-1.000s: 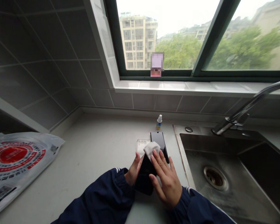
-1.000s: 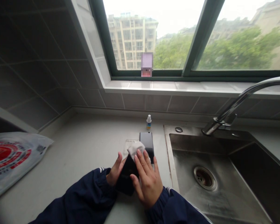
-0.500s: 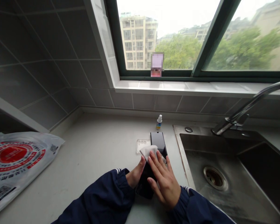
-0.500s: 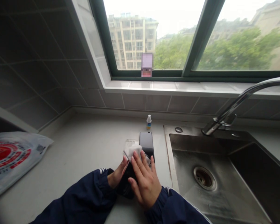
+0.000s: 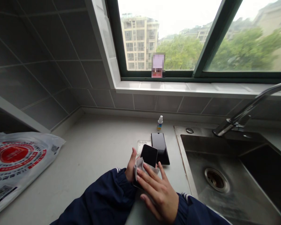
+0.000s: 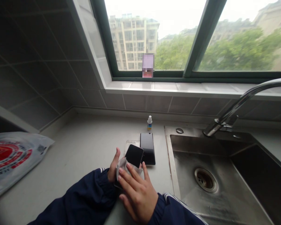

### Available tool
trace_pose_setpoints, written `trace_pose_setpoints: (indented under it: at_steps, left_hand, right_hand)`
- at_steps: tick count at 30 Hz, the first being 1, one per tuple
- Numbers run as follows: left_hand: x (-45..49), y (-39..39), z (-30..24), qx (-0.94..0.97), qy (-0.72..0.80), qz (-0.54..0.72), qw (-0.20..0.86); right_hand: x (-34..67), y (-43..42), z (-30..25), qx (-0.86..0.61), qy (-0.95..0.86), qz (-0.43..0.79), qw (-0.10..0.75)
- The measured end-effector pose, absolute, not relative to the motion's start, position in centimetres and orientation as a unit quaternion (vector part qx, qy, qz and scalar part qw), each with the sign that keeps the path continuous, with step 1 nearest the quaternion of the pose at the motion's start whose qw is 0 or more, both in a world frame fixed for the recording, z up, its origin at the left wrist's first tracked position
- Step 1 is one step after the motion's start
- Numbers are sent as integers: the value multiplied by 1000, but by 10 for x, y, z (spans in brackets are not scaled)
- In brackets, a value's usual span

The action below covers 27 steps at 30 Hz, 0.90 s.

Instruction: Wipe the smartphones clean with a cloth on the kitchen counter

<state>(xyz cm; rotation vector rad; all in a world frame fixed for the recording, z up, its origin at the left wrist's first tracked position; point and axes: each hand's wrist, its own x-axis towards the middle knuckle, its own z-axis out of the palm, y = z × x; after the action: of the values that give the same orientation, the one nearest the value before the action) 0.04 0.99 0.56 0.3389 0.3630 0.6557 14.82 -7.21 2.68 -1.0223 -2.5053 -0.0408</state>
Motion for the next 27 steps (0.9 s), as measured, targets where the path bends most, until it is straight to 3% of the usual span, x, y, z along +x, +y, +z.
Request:
trace_pose_setpoints:
  at_steps: [11,22,27]
  left_hand:
    - [-3,17,16,163,202,341,903]
    - [-2,16,19,163,188,336,909]
    - [-3,18,14,152,175,338,912]
  right_hand:
    - [150,-69,15,-326,-887,-34,324]
    - [152,-71,15,-364,-860,-15,358]
    - [151,-70,15,-363,-879,-28,307]
